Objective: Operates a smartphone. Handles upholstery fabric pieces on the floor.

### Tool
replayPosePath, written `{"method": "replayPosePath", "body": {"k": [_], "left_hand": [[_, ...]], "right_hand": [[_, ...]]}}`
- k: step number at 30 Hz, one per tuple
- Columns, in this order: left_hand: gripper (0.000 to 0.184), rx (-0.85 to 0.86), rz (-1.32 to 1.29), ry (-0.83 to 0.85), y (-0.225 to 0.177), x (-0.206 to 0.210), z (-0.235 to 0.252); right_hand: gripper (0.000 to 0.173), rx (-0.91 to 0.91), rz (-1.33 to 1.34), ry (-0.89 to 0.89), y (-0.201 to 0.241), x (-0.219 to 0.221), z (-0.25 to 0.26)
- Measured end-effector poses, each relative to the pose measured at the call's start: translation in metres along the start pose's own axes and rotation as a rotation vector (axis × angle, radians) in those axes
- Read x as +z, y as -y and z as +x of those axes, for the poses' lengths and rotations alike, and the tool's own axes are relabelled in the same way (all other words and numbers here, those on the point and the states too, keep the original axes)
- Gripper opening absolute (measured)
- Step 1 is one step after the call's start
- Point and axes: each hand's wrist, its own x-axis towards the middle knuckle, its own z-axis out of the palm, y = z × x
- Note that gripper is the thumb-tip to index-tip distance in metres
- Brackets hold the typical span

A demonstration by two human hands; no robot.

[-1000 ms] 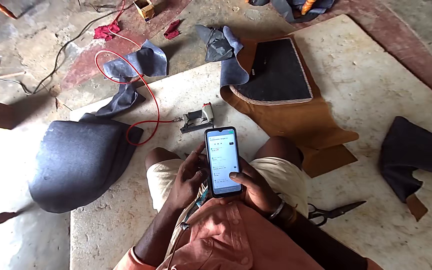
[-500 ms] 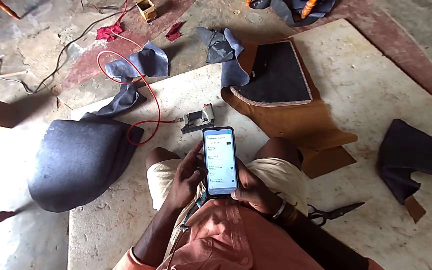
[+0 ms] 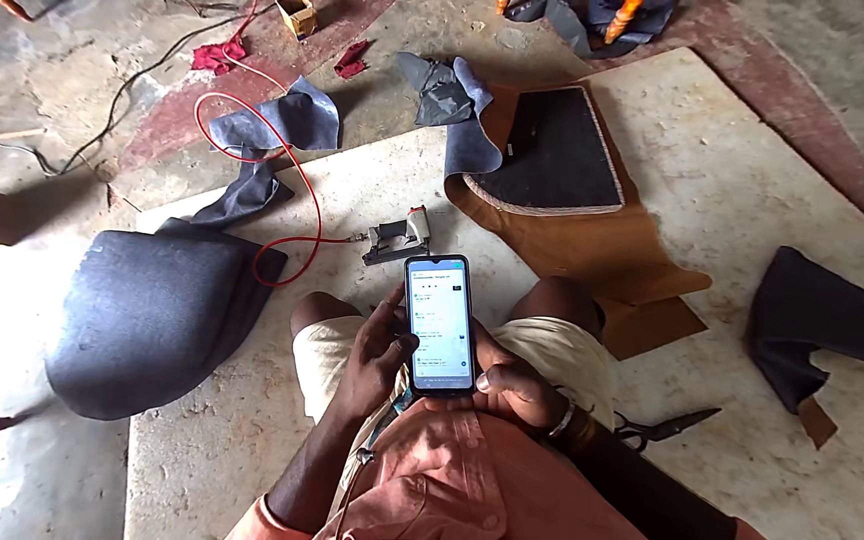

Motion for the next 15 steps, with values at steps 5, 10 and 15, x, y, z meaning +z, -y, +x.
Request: {"method": "replayPosePath", "body": {"k": [5,10,15], "left_hand": [[0.069,-0.076,0.041,-0.095,0.003,0.008,0.0],[0.104,-0.22,0.176,-0.206,0.01,0.012,0.002],[0.104,-0.203,0.182,-0.28,0.013,0.001,0.001]], "right_hand": [[0.076,-0.02,0.052,-0.026,-0.005,0.005,0.006],[0.088,0.006,-0.327,-0.029,-0.008,0.013,0.016],[0.094,0.035,-0.671,0.035,-0.014,0.021,0.026]]}}
